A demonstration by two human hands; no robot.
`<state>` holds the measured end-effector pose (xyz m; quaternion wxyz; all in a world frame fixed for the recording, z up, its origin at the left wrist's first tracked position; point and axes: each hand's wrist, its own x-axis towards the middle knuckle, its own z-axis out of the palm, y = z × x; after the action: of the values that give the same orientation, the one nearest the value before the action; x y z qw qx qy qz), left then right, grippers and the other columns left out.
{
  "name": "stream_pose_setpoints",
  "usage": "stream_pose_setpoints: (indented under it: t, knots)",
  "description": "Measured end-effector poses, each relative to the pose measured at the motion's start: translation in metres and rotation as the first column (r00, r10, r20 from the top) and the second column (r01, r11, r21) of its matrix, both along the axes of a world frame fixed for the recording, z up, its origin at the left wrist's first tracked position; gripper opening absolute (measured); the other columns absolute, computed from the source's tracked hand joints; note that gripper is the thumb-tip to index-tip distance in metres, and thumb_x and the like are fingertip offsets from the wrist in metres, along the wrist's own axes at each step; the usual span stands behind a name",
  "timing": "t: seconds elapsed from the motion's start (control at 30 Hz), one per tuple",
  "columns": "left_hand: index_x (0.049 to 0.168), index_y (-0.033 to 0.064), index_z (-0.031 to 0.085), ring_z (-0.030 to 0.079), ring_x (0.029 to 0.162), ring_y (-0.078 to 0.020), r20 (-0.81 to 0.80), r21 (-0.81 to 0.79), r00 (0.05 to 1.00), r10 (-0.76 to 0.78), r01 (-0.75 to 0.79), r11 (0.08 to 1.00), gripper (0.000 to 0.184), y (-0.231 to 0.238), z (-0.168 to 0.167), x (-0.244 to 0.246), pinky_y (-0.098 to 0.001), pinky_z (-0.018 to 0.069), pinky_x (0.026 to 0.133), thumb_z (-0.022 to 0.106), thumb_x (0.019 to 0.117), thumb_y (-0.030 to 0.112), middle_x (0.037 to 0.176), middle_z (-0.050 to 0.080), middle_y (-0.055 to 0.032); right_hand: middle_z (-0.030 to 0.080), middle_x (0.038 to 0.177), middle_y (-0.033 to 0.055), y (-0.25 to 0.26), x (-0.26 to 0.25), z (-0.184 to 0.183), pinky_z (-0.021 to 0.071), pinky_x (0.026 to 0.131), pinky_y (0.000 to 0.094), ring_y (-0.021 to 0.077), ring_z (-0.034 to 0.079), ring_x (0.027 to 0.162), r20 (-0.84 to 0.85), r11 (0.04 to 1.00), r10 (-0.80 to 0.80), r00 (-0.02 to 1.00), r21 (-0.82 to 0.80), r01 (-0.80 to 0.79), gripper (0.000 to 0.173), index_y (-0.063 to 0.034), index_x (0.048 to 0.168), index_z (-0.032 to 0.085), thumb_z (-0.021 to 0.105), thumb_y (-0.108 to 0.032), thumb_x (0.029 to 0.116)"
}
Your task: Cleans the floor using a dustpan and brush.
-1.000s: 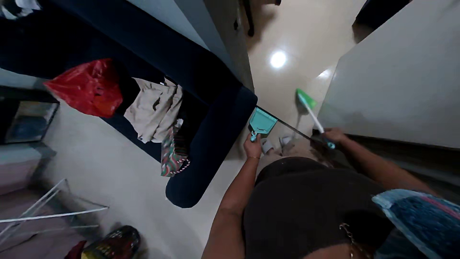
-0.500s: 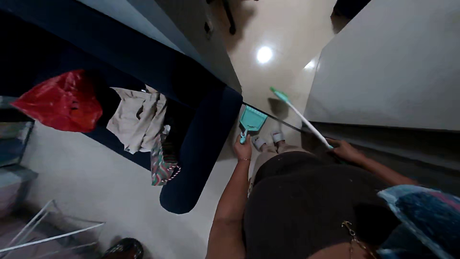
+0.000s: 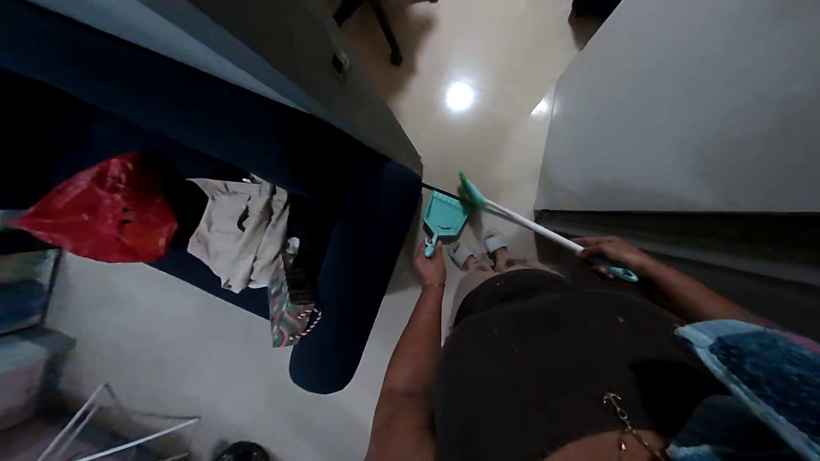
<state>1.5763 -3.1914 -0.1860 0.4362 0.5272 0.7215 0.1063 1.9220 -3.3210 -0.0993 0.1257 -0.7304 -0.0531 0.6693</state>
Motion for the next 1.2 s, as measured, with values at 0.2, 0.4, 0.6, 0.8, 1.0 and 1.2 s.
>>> stream_pose_setpoints:
  t: [0.2, 0.4, 0.6, 0.8, 1.0, 1.2]
  knots:
    - [0.124, -0.0071, 0.066, 0.069, 0.111, -0.0307, 0.014, 0.03, 1.0, 0.025, -0.025, 0.999, 0.035, 0.008, -0.001, -0.007, -0.0443, 0.051, 0.103, 0.066, 0.1008, 0.019, 0.116, 0.071, -0.0245, 0.064, 0.107, 0.0169, 0.028, 0.002, -0.043, 0.052, 0.071, 0.0399, 0.0204, 0.059, 0.076, 0.268, 0.971, 0.228, 0.936, 0.014, -0.24, 0.044, -0.0066, 0.145, 0.054, 0.059, -0.009, 0.1014]
    - [0.125, -0.0082, 0.065, 0.069, 0.112, -0.0328, 0.037, 0.058, 0.999, 0.02, -0.022, 0.998, 0.036, 0.014, -0.001, -0.014, -0.0457, 0.0508, 0.103, 0.067, 0.1004, 0.018, 0.116, 0.07, -0.0255, 0.064, 0.103, 0.0226, 0.057, -0.051, -0.061, 0.0517, 0.08, 0.0494, 0.0299, 0.062, 0.084, 0.127, 0.845, 0.53, 0.839, 0.008, -0.535, 0.028, 0.0055, 0.122, 0.062, 0.064, -0.008, 0.098]
    - [0.132, -0.009, 0.06, 0.066, 0.116, -0.0352, 0.072, 0.006, 0.996, 0.059, -0.06, 0.998, 0.045, 0.014, 0.001, -0.034, -0.0475, 0.0489, 0.106, 0.072, 0.0966, 0.016, 0.123, 0.067, -0.0272, 0.062, 0.083, 0.0046, 0.086, 0.013, -0.007, 0.0423, 0.048, 0.0245, 0.0081, 0.048, 0.053, 0.03, 0.952, 0.305, 0.952, 0.031, -0.306, 0.039, -0.0111, 0.141, 0.058, 0.058, -0.012, 0.1029]
    - [0.146, -0.0111, 0.043, 0.059, 0.125, -0.038, 0.186, -0.082, 0.947, 0.261, -0.25, 0.965, 0.074, -0.007, -0.007, -0.048, -0.0478, 0.048, 0.108, 0.082, 0.0866, 0.01, 0.136, 0.058, -0.0319, 0.062, 0.095, 0.0115, 0.138, 0.068, 0.007, 0.0466, 0.058, 0.0325, 0.0139, 0.05, 0.062, 0.297, 0.959, 0.256, 0.92, 0.045, -0.281, 0.047, -0.0108, 0.149, 0.051, 0.059, -0.011, 0.1029]
    - [0.143, -0.01, 0.048, 0.064, 0.114, -0.0396, 0.038, -0.265, 0.872, 0.489, -0.463, 0.846, 0.071, -0.018, -0.016, -0.035, -0.0519, 0.0517, 0.101, 0.084, 0.0832, 0.004, 0.129, 0.061, -0.0325, 0.062, 0.106, 0.0227, 0.23, 0.115, -0.065, 0.0524, 0.074, 0.0483, 0.0283, 0.061, 0.078, 0.385, 0.943, 0.291, 0.876, 0.041, -0.331, 0.038, 0.0024, 0.134, 0.056, 0.061, -0.009, 0.0989]
    - [0.132, -0.0035, 0.064, 0.058, 0.131, -0.0359, -0.043, -0.625, 0.995, 0.093, -0.099, 0.774, 0.042, -0.003, -0.007, 0.008, -0.051, 0.0412, 0.115, 0.054, 0.1078, 0.03, 0.137, 0.063, -0.0235, 0.065, 0.099, 0.0244, 0.287, 0.11, -0.064, 0.0525, 0.078, 0.0527, 0.0328, 0.064, 0.082, 0.162, 0.68, 0.723, 0.672, 0.003, -0.733, 0.025, 0.008, 0.113, 0.063, 0.067, -0.009, 0.094]
